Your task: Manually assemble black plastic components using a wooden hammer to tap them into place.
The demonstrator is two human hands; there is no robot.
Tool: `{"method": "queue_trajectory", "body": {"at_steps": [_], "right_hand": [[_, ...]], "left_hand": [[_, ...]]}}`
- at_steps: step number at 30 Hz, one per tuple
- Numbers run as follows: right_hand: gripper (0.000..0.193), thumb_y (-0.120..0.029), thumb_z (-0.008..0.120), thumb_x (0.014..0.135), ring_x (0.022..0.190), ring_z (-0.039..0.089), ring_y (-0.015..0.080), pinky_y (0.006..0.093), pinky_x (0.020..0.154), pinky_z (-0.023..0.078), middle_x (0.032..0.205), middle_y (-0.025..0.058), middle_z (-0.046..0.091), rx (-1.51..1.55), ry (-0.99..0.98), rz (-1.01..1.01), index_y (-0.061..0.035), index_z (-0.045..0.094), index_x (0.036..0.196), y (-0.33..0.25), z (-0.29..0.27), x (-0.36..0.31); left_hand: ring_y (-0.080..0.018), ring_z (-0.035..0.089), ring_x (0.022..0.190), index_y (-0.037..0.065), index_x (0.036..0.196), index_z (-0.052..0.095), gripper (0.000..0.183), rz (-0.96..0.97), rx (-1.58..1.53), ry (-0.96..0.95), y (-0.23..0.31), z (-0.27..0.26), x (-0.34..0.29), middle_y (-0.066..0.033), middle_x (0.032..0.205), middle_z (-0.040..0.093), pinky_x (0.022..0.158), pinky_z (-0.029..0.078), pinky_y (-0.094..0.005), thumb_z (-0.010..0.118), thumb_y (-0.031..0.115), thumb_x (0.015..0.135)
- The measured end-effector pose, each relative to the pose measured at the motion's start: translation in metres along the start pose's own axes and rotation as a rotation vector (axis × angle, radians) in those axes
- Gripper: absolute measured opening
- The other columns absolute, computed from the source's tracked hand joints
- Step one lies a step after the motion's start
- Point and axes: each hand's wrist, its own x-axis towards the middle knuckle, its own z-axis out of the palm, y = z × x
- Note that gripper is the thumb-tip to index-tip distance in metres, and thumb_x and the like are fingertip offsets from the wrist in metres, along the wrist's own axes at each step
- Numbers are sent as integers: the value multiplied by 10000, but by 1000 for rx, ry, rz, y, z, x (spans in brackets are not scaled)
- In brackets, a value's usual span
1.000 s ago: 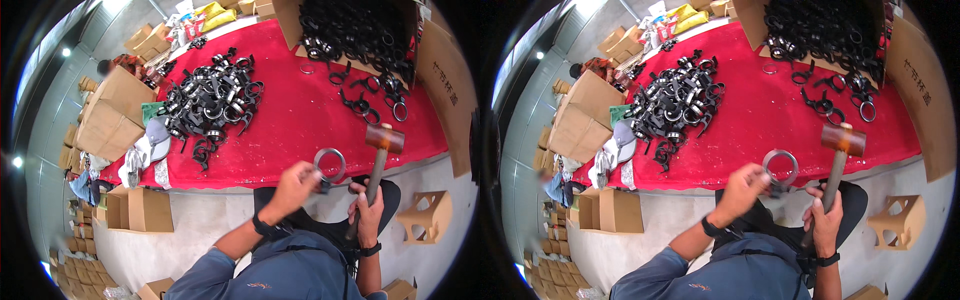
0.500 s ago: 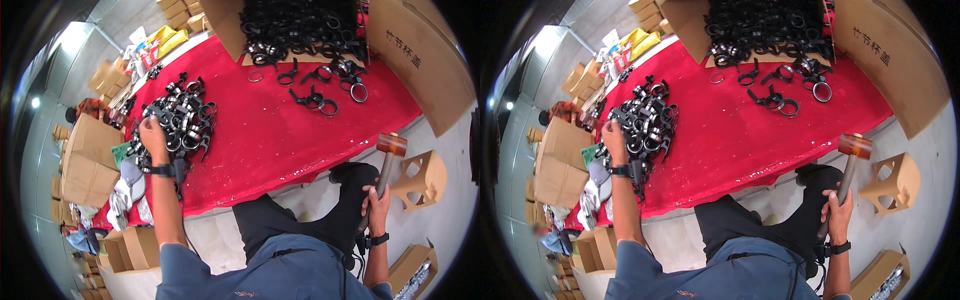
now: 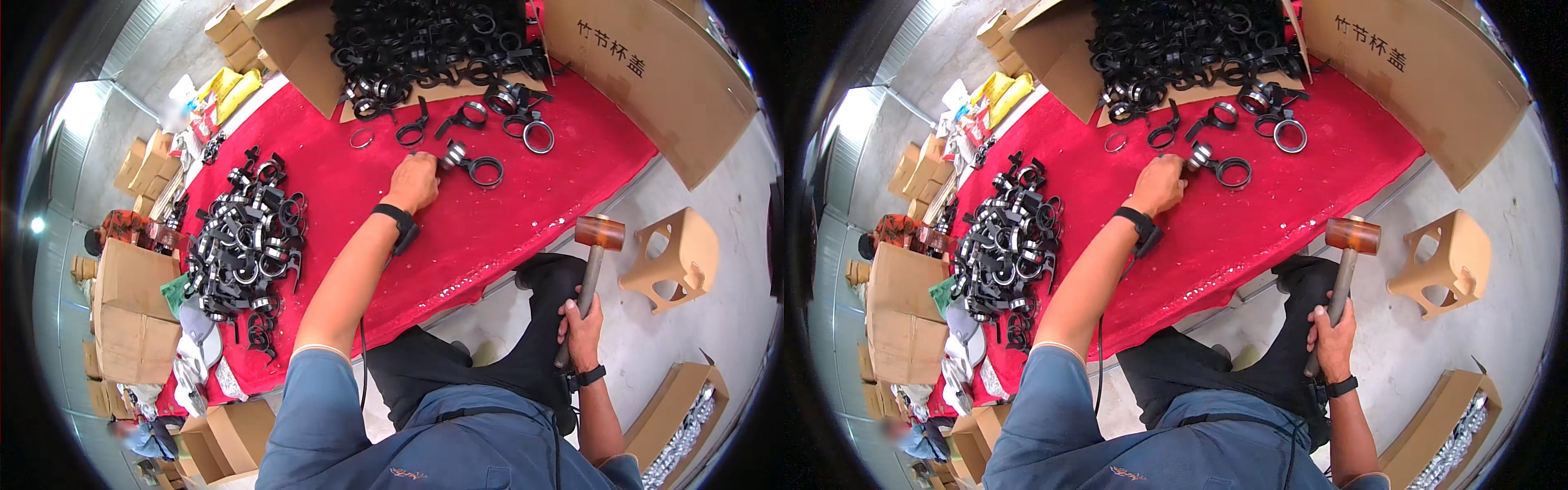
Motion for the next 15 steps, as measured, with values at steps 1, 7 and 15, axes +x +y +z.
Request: {"method": "queue_trajectory", "body": {"at_steps": [1,7,15], "right_hand": [[410,-132,661,1039,497,557,106,271,415,470,849,79,658,8,1,-10,-6,475,1382,0,-1,-1],[399,-131,653,1036,507,560,104,273,420,468,852,78,656,-11,-10,-21,-8,481,1374,-1,-8,-2],[417,-160,643,1050,515,562,105,273,425,471,851,75,653,-9,-16,-29,-11,479,1403,6,-16,-1]], "left_hand": [[-433,701,1113,-8,1146,713,258,-51,-49,-42,-5,2,6,-226,1175,724,970,572,-505,726,139,933],[-454,711,1099,-10,1163,751,306,-338,-322,-178,-27,-5,14,-275,1098,754,951,540,-537,716,235,983],[-157,729,846,-3,1124,728,278,-714,-1013,233,-23,-48,-27,-128,1086,787,670,579,-332,610,248,1105]]}}
